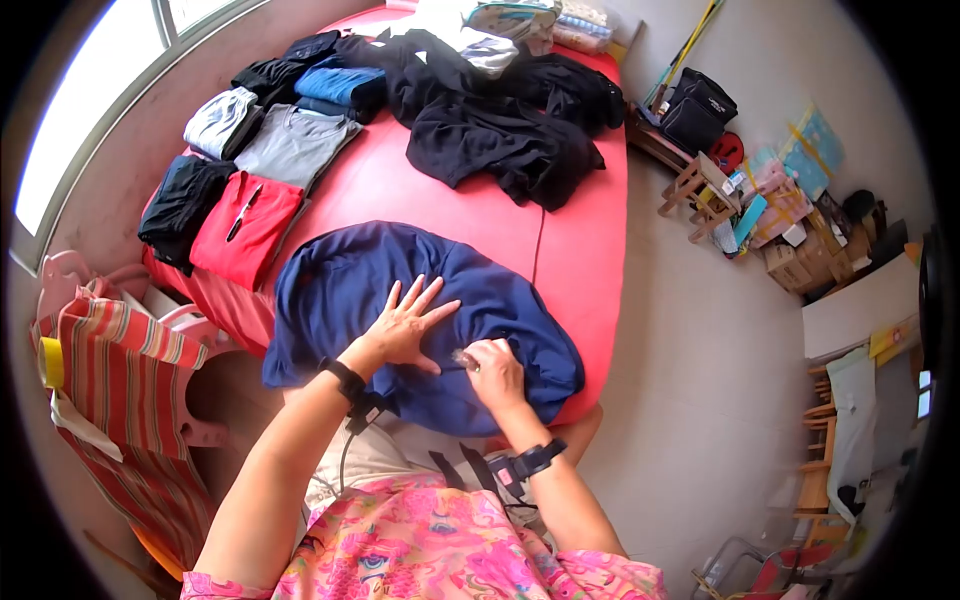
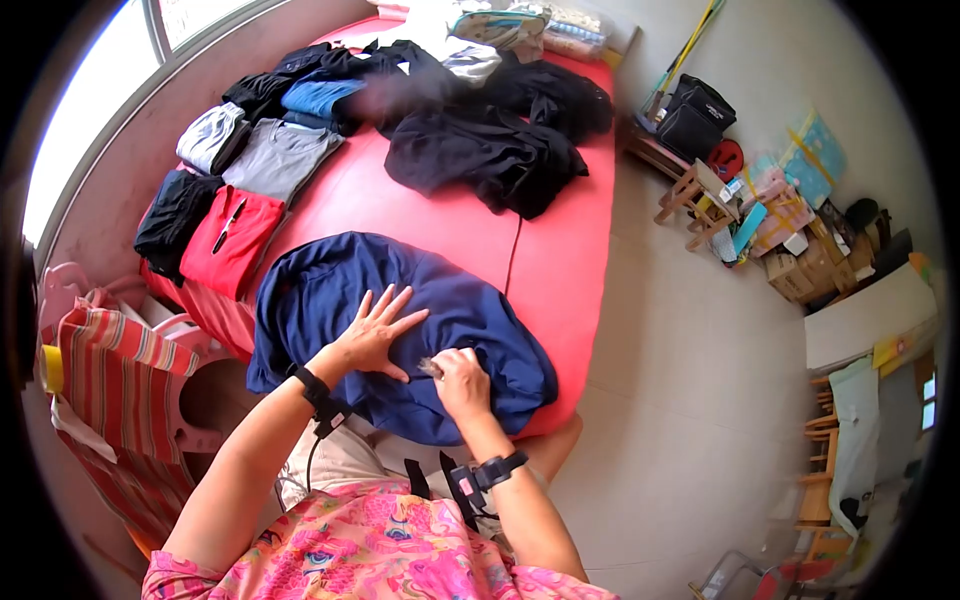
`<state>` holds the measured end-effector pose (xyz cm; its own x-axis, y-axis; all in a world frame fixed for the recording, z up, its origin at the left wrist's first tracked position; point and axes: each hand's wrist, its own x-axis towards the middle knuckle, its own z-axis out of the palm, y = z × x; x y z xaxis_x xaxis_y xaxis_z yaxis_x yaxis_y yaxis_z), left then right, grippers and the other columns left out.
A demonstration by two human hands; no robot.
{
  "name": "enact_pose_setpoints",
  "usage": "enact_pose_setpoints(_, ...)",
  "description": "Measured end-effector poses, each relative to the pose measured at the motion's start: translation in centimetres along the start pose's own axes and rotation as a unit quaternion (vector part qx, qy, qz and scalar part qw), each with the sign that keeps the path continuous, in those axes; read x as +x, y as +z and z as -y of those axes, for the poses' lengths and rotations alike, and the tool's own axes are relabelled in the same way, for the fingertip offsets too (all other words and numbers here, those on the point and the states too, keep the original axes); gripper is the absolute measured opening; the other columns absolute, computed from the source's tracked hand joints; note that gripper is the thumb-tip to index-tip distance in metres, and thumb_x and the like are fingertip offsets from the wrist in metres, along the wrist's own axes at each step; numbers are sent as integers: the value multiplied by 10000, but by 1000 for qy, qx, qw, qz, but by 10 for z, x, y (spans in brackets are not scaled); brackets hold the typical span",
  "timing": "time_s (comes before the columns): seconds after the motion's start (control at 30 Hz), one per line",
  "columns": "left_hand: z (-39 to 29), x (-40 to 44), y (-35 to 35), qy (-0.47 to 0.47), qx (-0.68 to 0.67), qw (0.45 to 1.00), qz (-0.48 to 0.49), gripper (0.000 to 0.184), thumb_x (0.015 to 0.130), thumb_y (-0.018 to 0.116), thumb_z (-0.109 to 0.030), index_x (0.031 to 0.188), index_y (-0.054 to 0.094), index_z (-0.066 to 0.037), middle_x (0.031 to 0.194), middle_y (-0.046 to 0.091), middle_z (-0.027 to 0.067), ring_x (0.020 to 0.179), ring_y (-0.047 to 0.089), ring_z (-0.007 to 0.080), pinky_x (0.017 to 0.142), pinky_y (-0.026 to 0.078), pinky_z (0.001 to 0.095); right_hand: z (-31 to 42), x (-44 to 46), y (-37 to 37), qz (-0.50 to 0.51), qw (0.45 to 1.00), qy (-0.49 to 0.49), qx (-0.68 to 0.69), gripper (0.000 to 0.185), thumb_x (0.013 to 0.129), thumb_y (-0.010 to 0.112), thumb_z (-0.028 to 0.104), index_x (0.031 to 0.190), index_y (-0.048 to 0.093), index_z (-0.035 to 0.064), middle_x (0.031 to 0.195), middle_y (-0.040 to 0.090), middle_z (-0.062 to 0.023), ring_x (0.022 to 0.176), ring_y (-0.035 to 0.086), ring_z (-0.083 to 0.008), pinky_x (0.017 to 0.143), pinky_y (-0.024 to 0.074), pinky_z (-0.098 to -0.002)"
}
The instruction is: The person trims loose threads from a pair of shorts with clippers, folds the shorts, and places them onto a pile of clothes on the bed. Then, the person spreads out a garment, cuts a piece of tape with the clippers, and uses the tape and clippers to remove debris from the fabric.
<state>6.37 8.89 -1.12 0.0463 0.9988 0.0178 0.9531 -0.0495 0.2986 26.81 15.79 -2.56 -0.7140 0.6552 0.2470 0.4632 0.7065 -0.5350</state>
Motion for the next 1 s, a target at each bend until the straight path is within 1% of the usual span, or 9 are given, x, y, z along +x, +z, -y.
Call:
enact_pose_setpoints(0.2, -1, -1, 0, 2, -6, 1000, -2, 1160, 494, 828, -560, 1470, 279, -257, 1541, 177, 143, 1420, 145, 385, 1112, 143, 600, -14, 16, -54, -92, 850, 273, 442, 82, 882, 638, 62, 878, 666, -15, 831, 614, 40, 773, 539, -42, 721, 444, -208)
enact_pose_setpoints(0.27, 1, 0, 2, 6, -10, 1000, -7, 1169, 478, 831, -555, 1468, 291, -247, 1539, 172, 162, 1416, 140, 404, 1111, 145, 599, -14, 20, -58, -126, 864, 265, 410, 82, 864, 660, 67, 864, 667, -15, 816, 620, 33, 761, 542, -43, 711, 443, -200)
enact_pose_setpoints(0.4, 2, 0, 3, 7, -17, 1000, -9, 1181, 459, 835, -552, 1465, 303, -240, 1536, 168, 181, 1413, 137, 421, 1111, 147, 598, -12, 24, -39, -82, 991, 81, -65, 87, 766, 698, 100, 823, 645, 62, 851, 640, -79, 818, 591, -317, 732, 483, -412)
enact_pose_setpoints(0.5, 2, 1, 4, 11, -11, 1000, -12, 1179, 461, 828, -569, 1465, 305, -240, 1535, 172, 179, 1413, 140, 416, 1112, 146, 596, -51, 24, -11, -27, 991, 127, 28, 65, 774, 696, 106, 815, 654, 77, 845, 638, -87, 784, 602, -324, 713, 487, -403)
enact_pose_setpoints(0.67, 2, 0, 4, 7, -17, 1000, -10, 1182, 465, 820, -585, 1468, 297, -243, 1535, 175, 177, 1413, 142, 414, 1113, 143, 595, -45, 38, -65, -26, 863, 331, 382, 152, 860, 685, 136, 864, 667, -15, 735, 590, 48, 682, 508, -33, 628, 413, -196)
enact_pose_setpoints(0.77, 3, 0, 5, 7, -15, 1000, -4, 1182, 465, 818, -590, 1468, 295, -245, 1534, 175, 177, 1413, 144, 414, 1114, 142, 594, -27, 35, -62, -208, 886, 228, 345, 134, 878, 663, 121, 866, 656, -13, 756, 609, 25, 682, 507, -46, 650, 435, -229)
enact_pose_setpoints(0.87, 4, -1, 5, 7, -19, 1000, -8, 1178, 466, 819, -584, 1466, 299, -242, 1535, 175, 176, 1413, 144, 414, 1112, 142, 599, 13, 26, -51, -159, 986, -28, 46, 92, 750, 697, 31, 827, 657, 62, 835, 653, -42, 797, 606, -200, 702, 491, -318)
enact_pose_setpoints(0.93, 3, -2, 4, 18, -21, 999, -16, 1179, 466, 822, -574, 1467, 298, -237, 1535, 175, 175, 1413, 144, 414, 1109, 138, 607, -5, 4, -7, 2, 998, -25, -49, 129, 739, 721, 67, 852, 661, 83, 892, 658, -87, 863, 610, -248, 740, 503, -355)
enact_pose_setpoints(1.0, 4, 1, 5, 16, -13, 1000, -12, 1170, 476, 820, -577, 1467, 297, -242, 1539, 175, 163, 1418, 141, 400, 1110, 139, 606, -9, 14, -4, -32, 998, -29, -44, 111, 748, 724, 85, 848, 675, 84, 867, 658, -93, 822, 627, -251, 723, 504, -345)
